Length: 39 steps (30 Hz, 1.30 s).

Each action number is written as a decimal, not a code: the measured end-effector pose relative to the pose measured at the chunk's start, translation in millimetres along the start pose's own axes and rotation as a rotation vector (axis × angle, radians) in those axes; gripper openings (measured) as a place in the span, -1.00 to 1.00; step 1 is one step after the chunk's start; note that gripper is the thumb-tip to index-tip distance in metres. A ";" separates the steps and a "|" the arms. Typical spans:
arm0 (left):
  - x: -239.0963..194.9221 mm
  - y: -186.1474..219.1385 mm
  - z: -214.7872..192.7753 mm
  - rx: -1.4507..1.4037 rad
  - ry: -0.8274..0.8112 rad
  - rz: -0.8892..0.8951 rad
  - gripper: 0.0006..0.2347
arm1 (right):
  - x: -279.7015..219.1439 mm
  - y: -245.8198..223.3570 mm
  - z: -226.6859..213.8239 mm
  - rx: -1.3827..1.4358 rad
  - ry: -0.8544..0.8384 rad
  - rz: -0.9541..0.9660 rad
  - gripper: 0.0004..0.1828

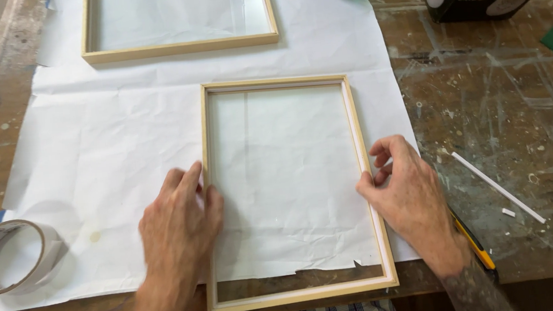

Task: Applying thin white spacers to the inner edges of a wooden picture frame using a utility knife to cut them to size.

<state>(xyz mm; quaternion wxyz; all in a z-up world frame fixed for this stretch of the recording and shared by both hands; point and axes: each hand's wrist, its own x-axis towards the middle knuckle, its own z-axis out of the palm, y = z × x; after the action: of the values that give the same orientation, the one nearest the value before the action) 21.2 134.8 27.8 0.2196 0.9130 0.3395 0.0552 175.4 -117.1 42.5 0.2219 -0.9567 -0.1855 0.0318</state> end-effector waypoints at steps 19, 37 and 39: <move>157.4 -64.2 -63.2 -0.641 0.189 -0.222 -0.41 | 94.0 -68.7 -37.8 0.318 -0.144 0.141 -0.42; 210.0 -71.7 -62.3 -0.562 0.041 -0.422 -0.29 | 271.1 -138.4 75.8 0.581 -0.275 0.170 -0.53; 170.3 -60.8 -73.4 -0.605 0.011 -0.448 -0.26 | 266.7 -152.5 68.8 0.565 -0.295 0.127 -0.54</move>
<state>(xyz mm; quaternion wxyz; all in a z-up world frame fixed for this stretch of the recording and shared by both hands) 96.6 312.1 58.8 0.4840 0.7097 0.5004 0.1083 361.3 136.6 52.9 0.4468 -0.8521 -0.1395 0.2343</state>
